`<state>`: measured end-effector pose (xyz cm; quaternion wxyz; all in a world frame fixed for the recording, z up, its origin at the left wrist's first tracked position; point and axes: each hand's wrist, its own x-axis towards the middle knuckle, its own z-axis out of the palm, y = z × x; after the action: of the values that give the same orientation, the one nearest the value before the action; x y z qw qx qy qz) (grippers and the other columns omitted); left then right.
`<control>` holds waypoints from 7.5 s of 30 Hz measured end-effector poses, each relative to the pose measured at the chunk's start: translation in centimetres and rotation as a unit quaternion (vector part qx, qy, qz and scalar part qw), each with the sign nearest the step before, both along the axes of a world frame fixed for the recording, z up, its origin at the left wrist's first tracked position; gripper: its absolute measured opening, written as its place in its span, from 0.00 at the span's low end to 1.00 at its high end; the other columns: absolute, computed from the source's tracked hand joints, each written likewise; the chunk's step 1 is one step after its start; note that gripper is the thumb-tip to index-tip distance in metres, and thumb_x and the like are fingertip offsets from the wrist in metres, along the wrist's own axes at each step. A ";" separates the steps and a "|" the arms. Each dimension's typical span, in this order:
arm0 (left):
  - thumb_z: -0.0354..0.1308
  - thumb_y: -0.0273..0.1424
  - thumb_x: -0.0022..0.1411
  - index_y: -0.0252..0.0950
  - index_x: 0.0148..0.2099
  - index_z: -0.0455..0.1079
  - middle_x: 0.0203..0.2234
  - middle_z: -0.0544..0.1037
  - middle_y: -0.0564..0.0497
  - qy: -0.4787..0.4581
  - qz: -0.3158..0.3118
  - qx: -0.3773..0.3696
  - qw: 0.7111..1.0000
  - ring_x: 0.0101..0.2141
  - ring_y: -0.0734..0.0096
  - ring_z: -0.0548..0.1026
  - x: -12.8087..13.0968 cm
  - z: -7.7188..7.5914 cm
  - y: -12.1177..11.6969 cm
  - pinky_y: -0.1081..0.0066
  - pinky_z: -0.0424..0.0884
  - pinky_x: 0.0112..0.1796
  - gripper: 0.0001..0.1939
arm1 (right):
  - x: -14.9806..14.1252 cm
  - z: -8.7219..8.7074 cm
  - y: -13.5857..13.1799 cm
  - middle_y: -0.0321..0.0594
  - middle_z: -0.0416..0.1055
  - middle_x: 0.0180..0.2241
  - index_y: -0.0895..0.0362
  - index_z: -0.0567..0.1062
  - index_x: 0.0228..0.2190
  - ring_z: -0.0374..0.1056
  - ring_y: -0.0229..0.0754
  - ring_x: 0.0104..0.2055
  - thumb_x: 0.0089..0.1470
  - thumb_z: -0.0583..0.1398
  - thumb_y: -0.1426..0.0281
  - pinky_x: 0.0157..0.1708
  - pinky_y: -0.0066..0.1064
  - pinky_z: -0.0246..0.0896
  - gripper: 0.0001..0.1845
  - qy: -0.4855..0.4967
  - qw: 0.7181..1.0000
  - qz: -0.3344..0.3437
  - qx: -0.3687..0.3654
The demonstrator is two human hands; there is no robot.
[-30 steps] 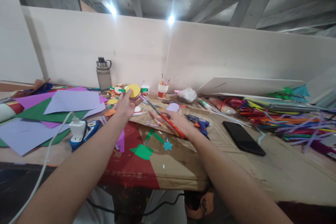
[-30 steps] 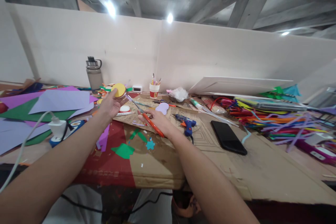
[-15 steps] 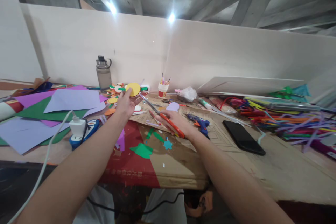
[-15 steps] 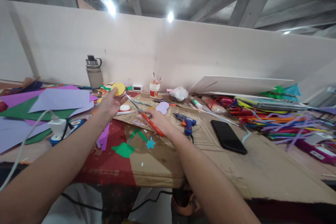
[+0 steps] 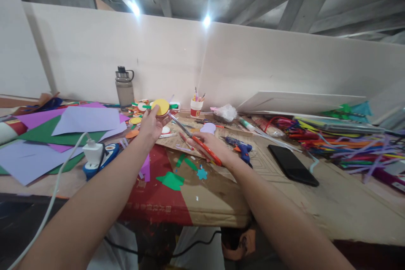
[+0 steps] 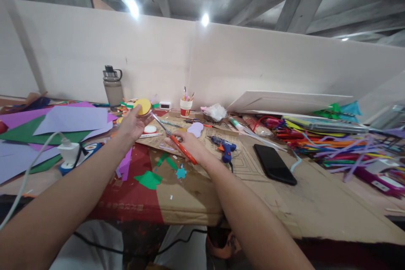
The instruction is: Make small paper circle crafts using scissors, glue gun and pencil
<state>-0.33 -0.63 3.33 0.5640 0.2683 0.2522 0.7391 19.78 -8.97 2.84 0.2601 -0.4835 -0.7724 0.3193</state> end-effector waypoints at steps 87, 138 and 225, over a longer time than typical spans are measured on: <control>0.59 0.26 0.58 0.36 0.38 0.67 0.29 0.80 0.50 0.009 -0.010 0.012 1.000 0.30 0.68 0.79 0.7 -0.2 -0.2 0.63 0.76 0.38 0.05 | -0.1 -0.5 0.4 0.39 0.69 0.26 0.60 0.75 0.31 0.60 0.38 0.27 0.54 0.53 0.47 0.31 0.30 0.56 0.28 -0.007 0.994 0.012 0.104; 0.60 0.27 0.60 0.35 0.39 0.73 0.24 0.78 0.52 -0.048 -0.008 -0.024 0.999 0.25 0.77 0.75 -0.2 0.2 0.3 0.78 0.69 0.28 0.04 | -0.1 -0.3 0.2 0.43 0.75 0.36 0.59 0.75 0.44 0.67 0.41 0.34 0.55 0.57 0.50 0.37 0.32 0.59 0.27 -0.006 0.995 -0.020 0.097; 0.68 0.25 0.43 0.35 0.36 0.68 0.33 0.79 0.51 0.173 -0.187 0.027 0.967 0.31 0.69 0.79 2.0 0.1 -2.8 0.75 0.70 0.28 0.16 | 0.5 -1.3 2.1 0.34 0.64 0.26 0.54 0.69 0.44 0.58 0.34 0.25 0.55 0.57 0.52 0.24 0.26 0.57 0.21 0.207 0.974 -0.056 0.076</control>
<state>1.69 -3.39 3.46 0.6324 0.4501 0.2710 0.5692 20.28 -6.92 1.57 0.4676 -0.4285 -0.6954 0.3377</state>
